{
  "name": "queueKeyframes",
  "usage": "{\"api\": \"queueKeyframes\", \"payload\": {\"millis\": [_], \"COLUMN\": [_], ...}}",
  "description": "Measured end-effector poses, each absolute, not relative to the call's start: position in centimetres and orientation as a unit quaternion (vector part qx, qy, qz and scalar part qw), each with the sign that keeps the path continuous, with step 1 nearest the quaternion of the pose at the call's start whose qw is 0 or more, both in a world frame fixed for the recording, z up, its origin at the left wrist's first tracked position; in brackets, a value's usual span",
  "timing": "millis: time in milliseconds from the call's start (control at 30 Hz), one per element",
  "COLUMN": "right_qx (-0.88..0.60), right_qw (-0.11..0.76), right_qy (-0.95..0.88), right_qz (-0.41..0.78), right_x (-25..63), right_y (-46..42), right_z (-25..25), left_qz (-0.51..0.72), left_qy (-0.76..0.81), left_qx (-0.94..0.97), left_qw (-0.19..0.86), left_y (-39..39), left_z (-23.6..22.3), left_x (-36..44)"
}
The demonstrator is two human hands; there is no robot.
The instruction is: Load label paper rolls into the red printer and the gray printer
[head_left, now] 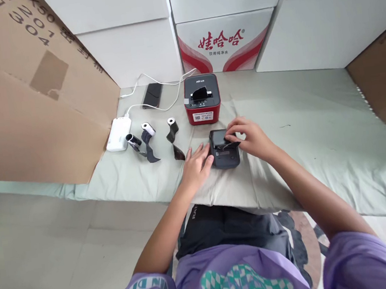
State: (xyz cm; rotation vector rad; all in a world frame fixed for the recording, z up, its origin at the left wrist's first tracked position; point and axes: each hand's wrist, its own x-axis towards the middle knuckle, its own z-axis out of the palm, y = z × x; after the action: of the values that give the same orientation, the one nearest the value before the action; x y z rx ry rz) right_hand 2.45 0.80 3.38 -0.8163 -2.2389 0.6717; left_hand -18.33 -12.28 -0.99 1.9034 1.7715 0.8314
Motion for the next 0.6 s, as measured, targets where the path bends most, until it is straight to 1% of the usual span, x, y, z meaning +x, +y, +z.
{"api": "queueKeyframes", "payload": {"millis": [133,200,267,433,600], "right_qx": [-0.407,-0.424,-0.419,-0.386,-0.372], "right_qw": [0.281,0.244,0.23,0.239,0.253], "right_qy": [-0.78,-0.742,-0.721,-0.693,-0.702], "right_qz": [0.384,0.459,0.502,0.56,0.552], "right_x": [3.3,3.3,3.3,3.1,2.8], "right_y": [0.6,0.8,1.0,1.2,1.4], "right_z": [1.3,0.6,0.4,0.5,0.1], "left_qz": [0.3,0.304,0.31,0.3,0.305], "left_qy": [0.638,0.638,0.637,0.611,0.633], "left_qx": [0.682,0.684,0.686,0.72,0.695], "left_qw": [0.192,0.182,0.166,0.132,0.152], "left_y": [-12.2,-12.3,-12.4,-12.8,-12.8], "left_z": [-1.2,-1.4,-1.5,-1.0,-0.2], "left_x": [-18.2,-18.1,-18.0,-17.5,-17.3]}}
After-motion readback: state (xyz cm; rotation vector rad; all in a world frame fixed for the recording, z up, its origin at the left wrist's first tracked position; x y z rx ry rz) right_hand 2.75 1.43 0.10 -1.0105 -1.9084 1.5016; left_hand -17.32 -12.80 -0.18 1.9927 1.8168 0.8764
